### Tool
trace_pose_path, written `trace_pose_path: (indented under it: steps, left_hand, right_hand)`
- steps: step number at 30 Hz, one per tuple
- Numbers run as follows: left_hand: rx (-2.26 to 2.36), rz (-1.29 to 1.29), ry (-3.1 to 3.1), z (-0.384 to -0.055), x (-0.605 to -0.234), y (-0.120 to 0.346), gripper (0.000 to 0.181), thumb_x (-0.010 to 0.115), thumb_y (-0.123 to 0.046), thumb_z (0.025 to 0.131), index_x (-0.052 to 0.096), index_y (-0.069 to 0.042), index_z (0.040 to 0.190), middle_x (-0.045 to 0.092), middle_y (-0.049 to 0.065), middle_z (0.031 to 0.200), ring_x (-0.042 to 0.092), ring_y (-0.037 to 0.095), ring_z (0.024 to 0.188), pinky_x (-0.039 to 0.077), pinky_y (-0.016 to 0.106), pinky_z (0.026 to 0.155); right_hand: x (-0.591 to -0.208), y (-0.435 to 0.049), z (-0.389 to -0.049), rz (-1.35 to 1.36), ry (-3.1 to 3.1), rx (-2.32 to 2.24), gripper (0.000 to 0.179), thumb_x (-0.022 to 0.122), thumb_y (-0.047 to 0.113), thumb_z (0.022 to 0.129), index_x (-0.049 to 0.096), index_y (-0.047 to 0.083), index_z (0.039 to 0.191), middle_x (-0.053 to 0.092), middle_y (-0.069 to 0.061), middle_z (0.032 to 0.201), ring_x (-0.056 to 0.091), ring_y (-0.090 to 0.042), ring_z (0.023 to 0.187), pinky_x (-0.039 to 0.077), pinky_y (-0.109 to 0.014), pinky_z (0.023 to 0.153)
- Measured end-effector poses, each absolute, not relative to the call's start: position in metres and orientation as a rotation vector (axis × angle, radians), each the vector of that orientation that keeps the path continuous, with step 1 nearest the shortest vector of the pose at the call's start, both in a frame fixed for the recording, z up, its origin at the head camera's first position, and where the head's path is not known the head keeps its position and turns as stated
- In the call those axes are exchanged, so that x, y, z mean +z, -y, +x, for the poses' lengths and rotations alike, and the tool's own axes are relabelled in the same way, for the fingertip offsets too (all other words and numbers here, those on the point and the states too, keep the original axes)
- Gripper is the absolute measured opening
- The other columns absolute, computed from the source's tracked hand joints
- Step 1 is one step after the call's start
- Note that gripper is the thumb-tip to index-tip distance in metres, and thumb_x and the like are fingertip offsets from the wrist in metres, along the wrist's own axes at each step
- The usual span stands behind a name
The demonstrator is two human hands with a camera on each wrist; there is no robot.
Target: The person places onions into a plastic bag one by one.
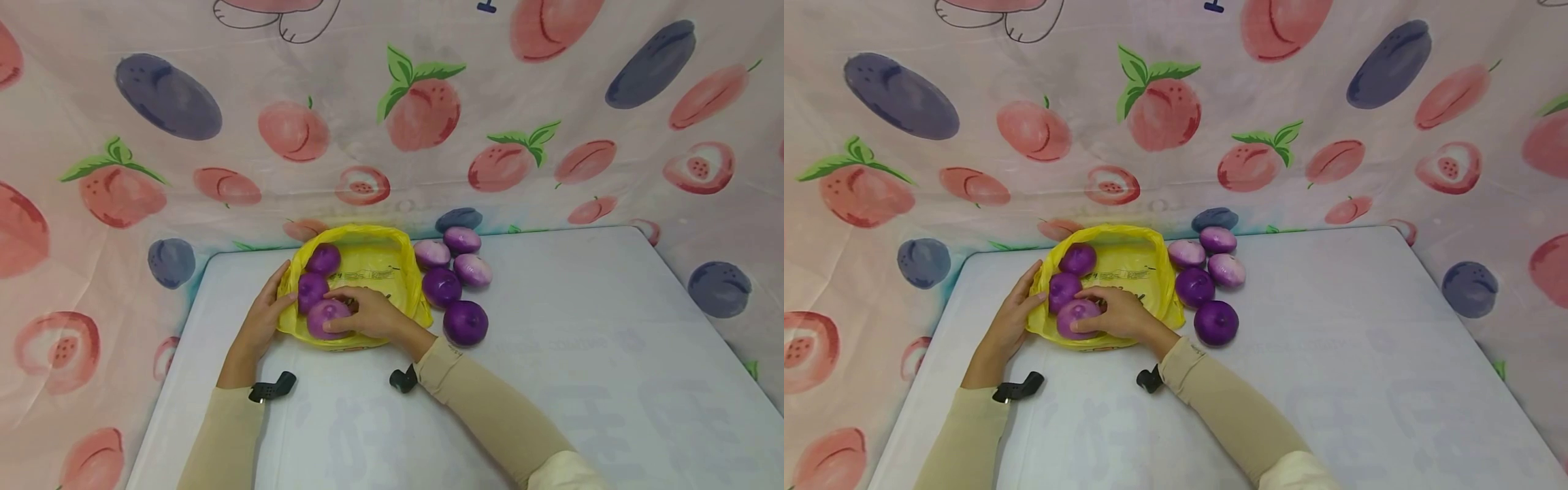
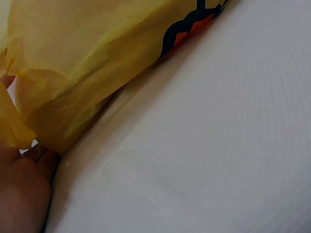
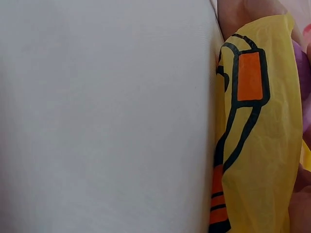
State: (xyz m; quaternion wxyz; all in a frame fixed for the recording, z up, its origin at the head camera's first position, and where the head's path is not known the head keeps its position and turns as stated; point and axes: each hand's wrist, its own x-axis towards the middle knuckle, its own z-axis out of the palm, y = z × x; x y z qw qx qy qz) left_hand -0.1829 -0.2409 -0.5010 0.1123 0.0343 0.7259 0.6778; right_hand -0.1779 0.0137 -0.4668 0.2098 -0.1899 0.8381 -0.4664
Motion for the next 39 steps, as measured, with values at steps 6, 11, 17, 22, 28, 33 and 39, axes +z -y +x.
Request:
trace_pose_path:
  steps: [6, 11, 17, 22, 28, 33, 39]
  left_hand:
    - [1.991, 0.122, -2.131, -0.1840, -0.5019, 0.2408, 0.068, 0.057, -0.028, 0.105, 0.022, -0.037, 0.163, 0.015, -0.004, 0.172, 0.017, 0.022, 0.157, 0.037, 0.010, 0.110]
    - [1.985, 0.123, -2.135, -0.1836, -0.5018, 0.2407, 0.067, 0.057, -0.029, 0.105, 0.022, -0.038, 0.163, 0.015, -0.005, 0.172, 0.017, 0.022, 0.157, 0.037, 0.009, 0.109]
    - [1.979, 0.113, -2.140, -0.1835, -0.5013, 0.2408, 0.068, 0.057, -0.029, 0.105, 0.022, -0.038, 0.163, 0.015, -0.005, 0.172, 0.017, 0.021, 0.157, 0.036, 0.009, 0.110]
    - [1.976, 0.108, -2.142, -0.1834, -0.5010, 0.2407, 0.067, 0.057, -0.029, 0.105, 0.022, -0.039, 0.162, 0.014, -0.005, 0.172, 0.018, 0.022, 0.157, 0.036, 0.010, 0.110]
    - [1.963, 0.102, -2.154, -0.1831, -0.5000, 0.2404, 0.067, 0.057, -0.029, 0.105, 0.023, -0.039, 0.162, 0.015, -0.006, 0.172, 0.017, 0.021, 0.158, 0.034, 0.014, 0.115]
    - [1.949, 0.093, -2.168, -0.1826, -0.4996, 0.2408, 0.067, 0.057, -0.031, 0.105, 0.023, -0.041, 0.162, 0.015, -0.007, 0.172, 0.016, 0.021, 0.158, 0.032, 0.020, 0.120]
    - [1.956, 0.107, -2.175, -0.1823, -0.5003, 0.2418, 0.067, 0.057, -0.031, 0.105, 0.023, -0.040, 0.162, 0.014, -0.004, 0.172, 0.014, 0.024, 0.159, 0.034, 0.015, 0.116]
  right_hand:
    - [-0.4684, -0.0139, -0.1782, -0.532, -2.359, -1.234, 0.066, 0.080, 0.053, 0.084, 0.059, 0.031, 0.143, 0.065, 0.007, 0.130, 0.058, -0.013, 0.108, 0.051, -0.032, 0.098]
    - [-0.4677, -0.0124, -0.1776, -0.559, -2.392, -1.175, 0.066, 0.078, 0.055, 0.084, 0.059, 0.032, 0.143, 0.065, 0.007, 0.134, 0.059, -0.012, 0.113, 0.050, -0.032, 0.102]
    - [-0.4662, -0.0117, -0.1763, -0.582, -2.410, -1.163, 0.066, 0.079, 0.053, 0.085, 0.059, 0.029, 0.144, 0.066, 0.005, 0.136, 0.059, -0.013, 0.116, 0.049, -0.034, 0.104]
    - [-0.4668, -0.0122, -0.1765, -0.597, -2.414, -1.157, 0.066, 0.078, 0.053, 0.086, 0.058, 0.028, 0.144, 0.065, 0.005, 0.137, 0.059, -0.014, 0.117, 0.049, -0.035, 0.105]
    - [-0.4676, -0.0137, -0.1778, -0.612, -2.417, -1.135, 0.068, 0.077, 0.054, 0.086, 0.057, 0.028, 0.146, 0.063, 0.004, 0.141, 0.058, -0.016, 0.122, 0.048, -0.037, 0.108]
    - [-0.4693, -0.0148, -0.1803, -0.633, -2.402, -1.147, 0.068, 0.076, 0.054, 0.087, 0.057, 0.028, 0.146, 0.063, 0.005, 0.142, 0.059, -0.015, 0.122, 0.049, -0.035, 0.107]
    - [-0.4699, -0.0149, -0.1824, -0.629, -2.371, -1.173, 0.066, 0.076, 0.054, 0.087, 0.057, 0.027, 0.145, 0.062, 0.005, 0.142, 0.059, -0.015, 0.122, 0.049, -0.034, 0.107]
